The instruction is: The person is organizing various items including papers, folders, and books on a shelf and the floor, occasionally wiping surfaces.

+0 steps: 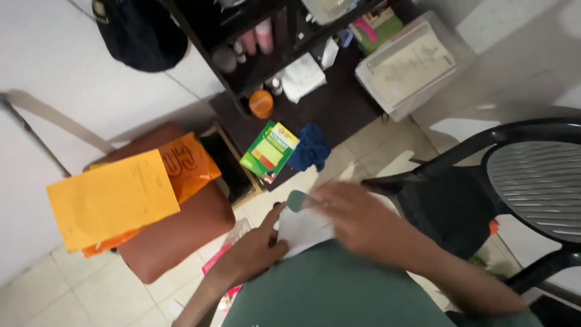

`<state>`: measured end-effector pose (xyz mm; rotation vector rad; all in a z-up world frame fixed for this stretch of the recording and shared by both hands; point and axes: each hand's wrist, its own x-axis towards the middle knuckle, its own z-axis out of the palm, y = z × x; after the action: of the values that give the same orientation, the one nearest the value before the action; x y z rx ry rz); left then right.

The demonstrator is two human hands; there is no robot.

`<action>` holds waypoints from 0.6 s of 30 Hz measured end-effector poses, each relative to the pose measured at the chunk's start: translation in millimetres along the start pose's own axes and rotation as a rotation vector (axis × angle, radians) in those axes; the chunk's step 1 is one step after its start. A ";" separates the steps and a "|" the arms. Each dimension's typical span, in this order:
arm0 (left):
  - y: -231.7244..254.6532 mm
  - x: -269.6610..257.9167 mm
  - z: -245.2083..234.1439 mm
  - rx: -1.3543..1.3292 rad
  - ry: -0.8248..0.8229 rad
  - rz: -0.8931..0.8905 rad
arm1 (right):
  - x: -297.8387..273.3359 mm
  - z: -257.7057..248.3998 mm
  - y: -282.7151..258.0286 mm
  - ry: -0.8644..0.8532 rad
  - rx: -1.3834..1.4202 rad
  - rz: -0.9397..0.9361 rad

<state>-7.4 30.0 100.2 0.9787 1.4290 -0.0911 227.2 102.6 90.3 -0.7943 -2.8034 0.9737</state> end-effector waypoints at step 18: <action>-45.8 62.7 -48.4 0.116 0.221 0.824 | 55.1 -11.8 40.5 -0.421 0.441 0.014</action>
<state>-59.2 61.3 31.6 1.6416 1.1215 0.5601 200.4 163.3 70.1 -0.6042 -2.7125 1.8640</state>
